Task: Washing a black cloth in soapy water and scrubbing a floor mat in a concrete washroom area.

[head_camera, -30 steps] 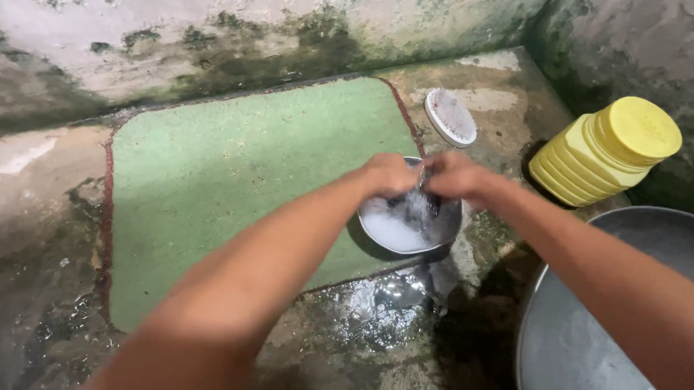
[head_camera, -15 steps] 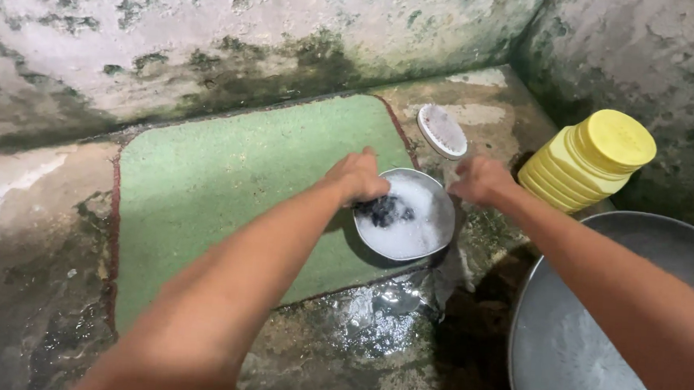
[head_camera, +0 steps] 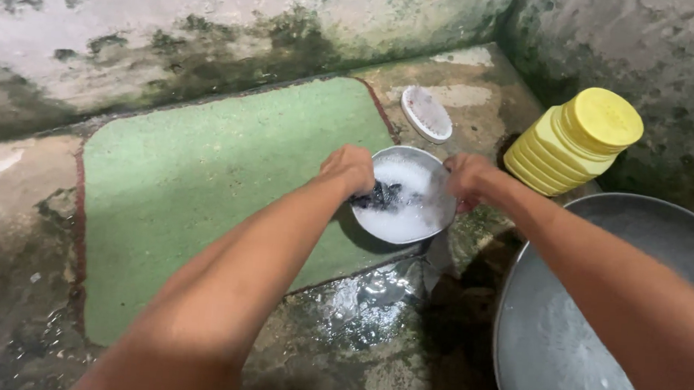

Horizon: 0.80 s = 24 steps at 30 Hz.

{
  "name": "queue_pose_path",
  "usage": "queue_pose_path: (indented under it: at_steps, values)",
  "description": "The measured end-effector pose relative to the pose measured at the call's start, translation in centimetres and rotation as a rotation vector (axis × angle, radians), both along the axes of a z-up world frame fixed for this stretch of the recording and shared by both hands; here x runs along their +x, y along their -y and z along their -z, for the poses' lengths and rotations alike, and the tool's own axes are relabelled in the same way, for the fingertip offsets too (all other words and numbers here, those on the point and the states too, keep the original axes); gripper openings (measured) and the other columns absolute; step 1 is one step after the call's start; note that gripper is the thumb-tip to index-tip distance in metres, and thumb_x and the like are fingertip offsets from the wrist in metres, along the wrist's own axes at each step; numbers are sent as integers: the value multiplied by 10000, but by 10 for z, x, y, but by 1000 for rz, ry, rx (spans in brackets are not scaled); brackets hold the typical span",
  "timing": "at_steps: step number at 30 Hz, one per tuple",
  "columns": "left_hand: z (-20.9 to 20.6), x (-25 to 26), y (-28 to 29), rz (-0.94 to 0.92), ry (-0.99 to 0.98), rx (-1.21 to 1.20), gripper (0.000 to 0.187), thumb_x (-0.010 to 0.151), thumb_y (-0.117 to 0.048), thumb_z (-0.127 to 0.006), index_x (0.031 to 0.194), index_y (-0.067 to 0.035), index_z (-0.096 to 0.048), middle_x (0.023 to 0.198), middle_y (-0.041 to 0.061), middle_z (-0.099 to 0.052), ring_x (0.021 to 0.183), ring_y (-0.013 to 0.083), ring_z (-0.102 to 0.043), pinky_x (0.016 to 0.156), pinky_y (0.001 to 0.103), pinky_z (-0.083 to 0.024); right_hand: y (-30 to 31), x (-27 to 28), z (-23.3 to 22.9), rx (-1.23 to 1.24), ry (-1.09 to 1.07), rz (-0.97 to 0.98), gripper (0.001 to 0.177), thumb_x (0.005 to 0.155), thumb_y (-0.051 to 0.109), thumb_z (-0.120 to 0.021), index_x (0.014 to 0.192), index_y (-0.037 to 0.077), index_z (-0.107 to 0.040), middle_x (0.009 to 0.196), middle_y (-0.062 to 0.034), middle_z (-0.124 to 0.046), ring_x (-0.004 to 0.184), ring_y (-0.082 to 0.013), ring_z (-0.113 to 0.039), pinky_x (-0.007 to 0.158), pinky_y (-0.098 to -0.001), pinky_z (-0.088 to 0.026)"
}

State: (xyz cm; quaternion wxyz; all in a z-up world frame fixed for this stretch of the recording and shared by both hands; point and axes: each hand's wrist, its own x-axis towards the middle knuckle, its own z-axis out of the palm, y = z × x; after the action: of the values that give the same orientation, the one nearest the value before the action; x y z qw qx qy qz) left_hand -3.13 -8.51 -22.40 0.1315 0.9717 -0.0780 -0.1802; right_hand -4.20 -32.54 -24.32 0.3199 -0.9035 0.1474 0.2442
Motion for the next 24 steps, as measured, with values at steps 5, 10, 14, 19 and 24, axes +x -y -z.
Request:
queue_pose_path:
  at_steps: [5,10,14,19,24]
  values:
    - [-12,27,41,-9,42,-29,350,806,-129,-730,1150,-75,-765,1253,179,-703,1195,343,-675,984,434,-563,42,17,-17,-116,24,-45,316,776,-36,-725,1083,38,-724,815,-152,-761,636,-262,-743,514,-401,-611]
    - [-11,38,90,-45,83,-142,348,837,-164,-721,1177,-100,-758,1277,163,-698,1215,322,-668,1004,421,-554,117,50,22,-395,13,-240,293,687,55,-844,968,30,-767,817,-132,-782,723,-234,-756,629,-372,-604]
    - [6,45,122,-83,67,-175,377,834,-128,-727,1211,-124,-746,1312,140,-684,1239,303,-653,996,419,-560,146,49,43,-814,88,-554,200,659,115,-863,843,87,-789,848,-60,-794,791,-192,-765,714,-321,-613]
    - [29,46,147,-85,43,-170,341,863,-137,-706,1199,-137,-763,1318,125,-687,1270,311,-624,1009,414,-547,143,27,43,-668,43,-61,124,703,81,-797,826,64,-784,855,-126,-783,799,-246,-768,710,-363,-618]
    - [44,39,168,-29,128,-182,320,876,-126,-680,1181,-97,-771,1276,170,-719,1229,325,-677,1004,411,-576,142,18,39,-526,-38,58,151,764,100,-712,847,30,-817,823,-151,-819,760,-264,-837,677,-359,-659]
